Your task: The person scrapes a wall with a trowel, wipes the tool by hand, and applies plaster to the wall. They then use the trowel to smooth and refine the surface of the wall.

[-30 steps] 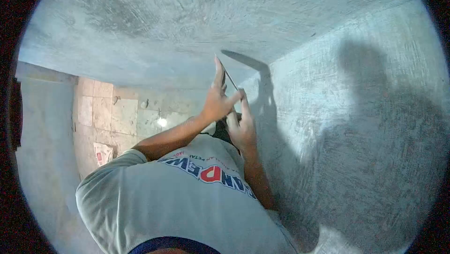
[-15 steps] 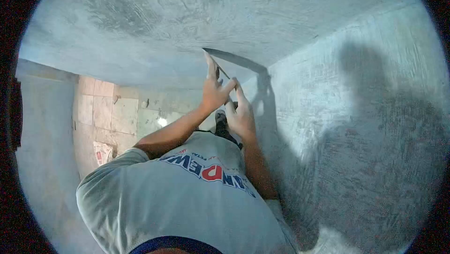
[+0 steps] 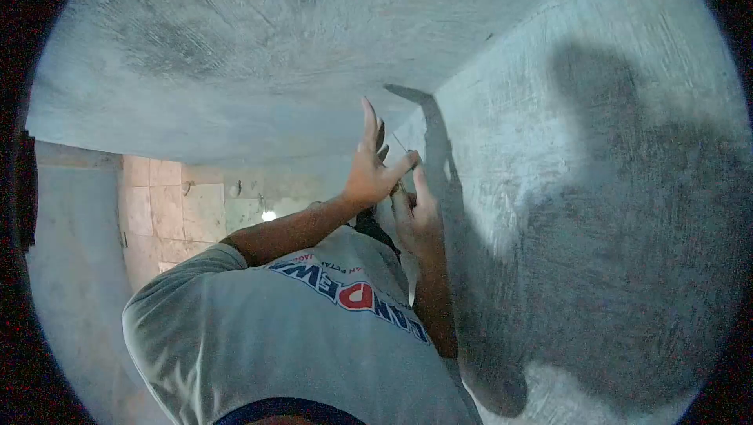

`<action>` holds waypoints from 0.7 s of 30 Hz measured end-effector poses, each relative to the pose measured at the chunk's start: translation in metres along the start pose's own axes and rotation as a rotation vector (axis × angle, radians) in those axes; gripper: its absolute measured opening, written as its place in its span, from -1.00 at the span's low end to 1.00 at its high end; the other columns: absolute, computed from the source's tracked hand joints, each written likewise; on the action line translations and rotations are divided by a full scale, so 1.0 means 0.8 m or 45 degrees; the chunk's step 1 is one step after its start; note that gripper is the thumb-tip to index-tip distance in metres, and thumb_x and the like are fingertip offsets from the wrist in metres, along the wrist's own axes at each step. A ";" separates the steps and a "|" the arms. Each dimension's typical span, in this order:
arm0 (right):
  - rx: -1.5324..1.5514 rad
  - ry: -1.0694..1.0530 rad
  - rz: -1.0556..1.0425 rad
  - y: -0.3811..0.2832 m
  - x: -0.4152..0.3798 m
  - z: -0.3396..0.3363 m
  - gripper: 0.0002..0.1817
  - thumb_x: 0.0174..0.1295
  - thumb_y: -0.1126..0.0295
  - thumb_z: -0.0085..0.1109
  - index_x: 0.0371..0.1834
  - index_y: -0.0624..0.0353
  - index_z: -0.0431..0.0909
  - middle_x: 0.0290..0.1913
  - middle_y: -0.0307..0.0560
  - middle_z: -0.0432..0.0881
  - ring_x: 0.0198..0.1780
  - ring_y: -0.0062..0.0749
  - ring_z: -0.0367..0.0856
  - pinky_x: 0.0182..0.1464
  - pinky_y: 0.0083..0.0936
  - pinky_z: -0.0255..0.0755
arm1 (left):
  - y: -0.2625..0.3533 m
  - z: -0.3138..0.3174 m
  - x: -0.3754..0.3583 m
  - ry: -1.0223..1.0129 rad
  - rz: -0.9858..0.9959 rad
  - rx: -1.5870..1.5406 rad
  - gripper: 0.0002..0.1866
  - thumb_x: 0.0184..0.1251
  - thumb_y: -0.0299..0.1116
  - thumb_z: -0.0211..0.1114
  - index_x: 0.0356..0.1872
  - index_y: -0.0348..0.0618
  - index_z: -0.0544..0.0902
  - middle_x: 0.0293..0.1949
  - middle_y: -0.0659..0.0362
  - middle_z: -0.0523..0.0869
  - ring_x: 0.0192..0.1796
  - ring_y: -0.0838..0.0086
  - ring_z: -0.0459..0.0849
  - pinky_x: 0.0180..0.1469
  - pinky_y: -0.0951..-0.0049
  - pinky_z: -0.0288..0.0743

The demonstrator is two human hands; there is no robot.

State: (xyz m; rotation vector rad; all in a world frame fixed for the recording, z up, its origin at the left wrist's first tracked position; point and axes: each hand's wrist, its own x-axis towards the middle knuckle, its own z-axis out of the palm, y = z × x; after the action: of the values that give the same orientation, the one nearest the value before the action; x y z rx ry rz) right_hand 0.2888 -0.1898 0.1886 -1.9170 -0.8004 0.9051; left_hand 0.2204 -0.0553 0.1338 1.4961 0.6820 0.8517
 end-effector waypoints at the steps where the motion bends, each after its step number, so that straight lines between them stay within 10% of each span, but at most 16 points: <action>1: -0.080 0.013 -0.065 -0.007 0.010 0.011 -0.26 0.46 0.27 0.09 0.69 0.19 0.15 -0.21 0.45 0.69 -0.18 0.35 0.73 -0.07 -0.07 0.56 | 0.000 -0.004 0.003 0.019 0.007 -0.034 0.30 0.33 -0.34 0.46 0.64 -0.31 -0.55 0.51 -0.50 0.26 0.61 -0.12 0.27 0.55 -0.05 0.28; 5: -0.314 0.046 -0.230 -0.006 0.054 0.041 -0.28 0.46 0.32 0.06 0.68 0.21 0.15 -0.12 0.52 0.70 -0.10 0.37 0.73 0.00 0.01 0.55 | -0.012 -0.024 0.026 0.073 0.012 -0.402 0.27 0.36 -0.36 0.44 0.63 -0.36 -0.54 0.58 -0.51 0.12 0.63 -0.23 0.16 0.56 -0.04 0.28; 9: -0.164 0.015 -0.132 0.012 0.015 0.016 -0.35 0.48 0.43 0.07 0.61 0.40 0.23 -0.05 0.23 0.77 -0.21 -0.12 0.72 -0.05 -0.22 0.56 | -0.012 -0.006 0.001 0.076 -0.001 -0.054 0.23 0.24 -0.39 0.43 0.65 -0.48 -0.38 0.56 -0.49 0.23 0.57 -0.09 0.37 0.52 0.22 0.30; 11: -0.309 0.151 -0.545 0.031 0.037 0.029 -0.36 0.50 0.43 0.05 0.61 0.41 0.23 -0.02 0.20 0.77 -0.20 -0.13 0.72 -0.05 -0.23 0.57 | -0.011 -0.005 0.003 0.157 0.059 0.016 0.20 0.22 -0.41 0.42 0.65 -0.51 -0.30 0.52 -0.45 0.32 0.52 -0.04 0.44 0.48 0.23 0.36; 14: -0.274 0.015 -0.458 0.010 0.065 0.061 -0.28 0.47 0.43 0.06 0.69 0.22 0.14 0.29 0.42 0.63 0.25 0.19 0.70 0.26 -0.14 0.53 | -0.030 -0.030 0.021 0.175 0.016 -0.084 0.14 0.23 -0.42 0.41 0.65 -0.53 -0.22 0.35 -0.32 0.55 0.29 0.04 0.64 0.28 0.23 0.54; 16: -0.377 -0.250 -0.067 -0.054 0.061 0.047 -0.27 0.45 0.51 0.07 0.69 0.23 0.14 0.34 0.37 0.62 0.23 0.14 0.72 0.25 -0.16 0.54 | -0.022 -0.035 0.020 0.238 -0.024 -0.093 0.11 0.24 -0.42 0.40 0.65 -0.53 -0.19 0.30 -0.30 0.58 0.23 0.06 0.66 0.24 0.23 0.56; 21: -0.047 0.027 -0.301 -0.004 0.011 0.020 -0.27 0.43 0.40 0.07 0.64 0.39 0.13 0.22 0.53 0.63 0.12 0.37 0.69 0.18 -0.11 0.57 | -0.009 -0.009 -0.004 0.148 0.016 -0.076 0.14 0.26 -0.36 0.41 0.64 -0.58 -0.21 0.49 -0.48 0.29 0.55 -0.04 0.35 0.49 0.22 0.31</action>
State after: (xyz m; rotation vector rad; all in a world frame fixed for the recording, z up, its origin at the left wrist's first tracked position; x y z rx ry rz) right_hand 0.2794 -0.1747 0.1831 -1.8136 -1.0130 0.7286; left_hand 0.2127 -0.0530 0.1265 1.4070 0.7270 0.9669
